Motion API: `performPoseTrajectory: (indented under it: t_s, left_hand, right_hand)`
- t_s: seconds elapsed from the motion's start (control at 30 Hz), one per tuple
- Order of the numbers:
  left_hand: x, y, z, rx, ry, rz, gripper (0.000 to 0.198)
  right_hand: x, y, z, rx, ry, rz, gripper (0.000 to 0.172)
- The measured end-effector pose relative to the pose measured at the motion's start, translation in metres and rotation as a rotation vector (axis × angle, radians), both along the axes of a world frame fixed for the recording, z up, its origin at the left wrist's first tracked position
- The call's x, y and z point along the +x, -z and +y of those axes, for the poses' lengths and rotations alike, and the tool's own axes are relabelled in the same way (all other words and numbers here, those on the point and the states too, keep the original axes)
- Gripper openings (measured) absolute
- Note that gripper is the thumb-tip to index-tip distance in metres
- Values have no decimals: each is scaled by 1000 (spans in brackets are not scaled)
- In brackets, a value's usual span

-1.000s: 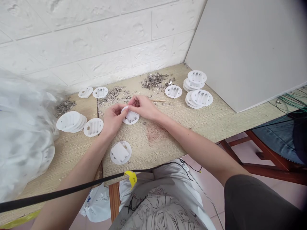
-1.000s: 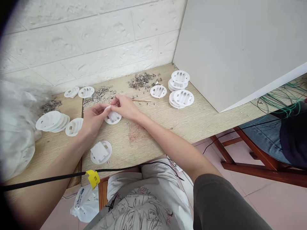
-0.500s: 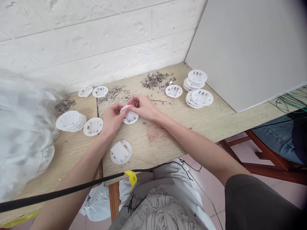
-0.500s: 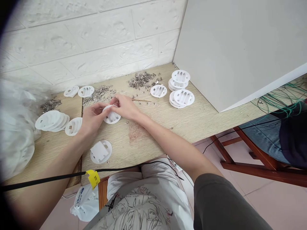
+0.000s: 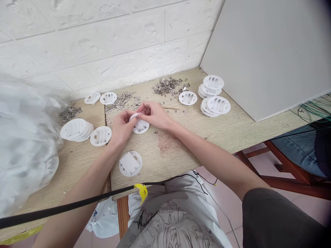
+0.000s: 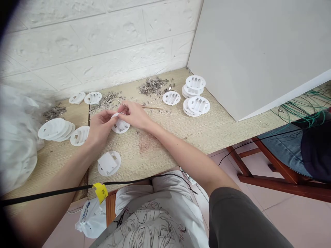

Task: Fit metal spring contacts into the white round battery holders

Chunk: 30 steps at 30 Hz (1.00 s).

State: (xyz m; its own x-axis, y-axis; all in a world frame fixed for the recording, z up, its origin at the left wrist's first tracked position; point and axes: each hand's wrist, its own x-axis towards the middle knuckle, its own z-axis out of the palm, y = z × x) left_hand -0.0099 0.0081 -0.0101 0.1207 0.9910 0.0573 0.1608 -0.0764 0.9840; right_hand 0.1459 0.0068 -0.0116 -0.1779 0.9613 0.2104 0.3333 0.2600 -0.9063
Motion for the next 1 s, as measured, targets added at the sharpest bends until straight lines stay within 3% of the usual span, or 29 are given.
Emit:
performPoseTrajectory:
  t_s: [0.27,0.57,1.0]
  left_hand:
    - [1,-4,-2,-23,-3,-1,5]
    - [1,-2,2,-91,-69,-19,6]
    - [2,-4,0,-65,-22,-9,7]
  right_hand:
    - [1,0,2,56,-17,-8,9]
    - [24,2,10,151,240,-379,28]
    - [29,-1,8,171,198,-603,28]
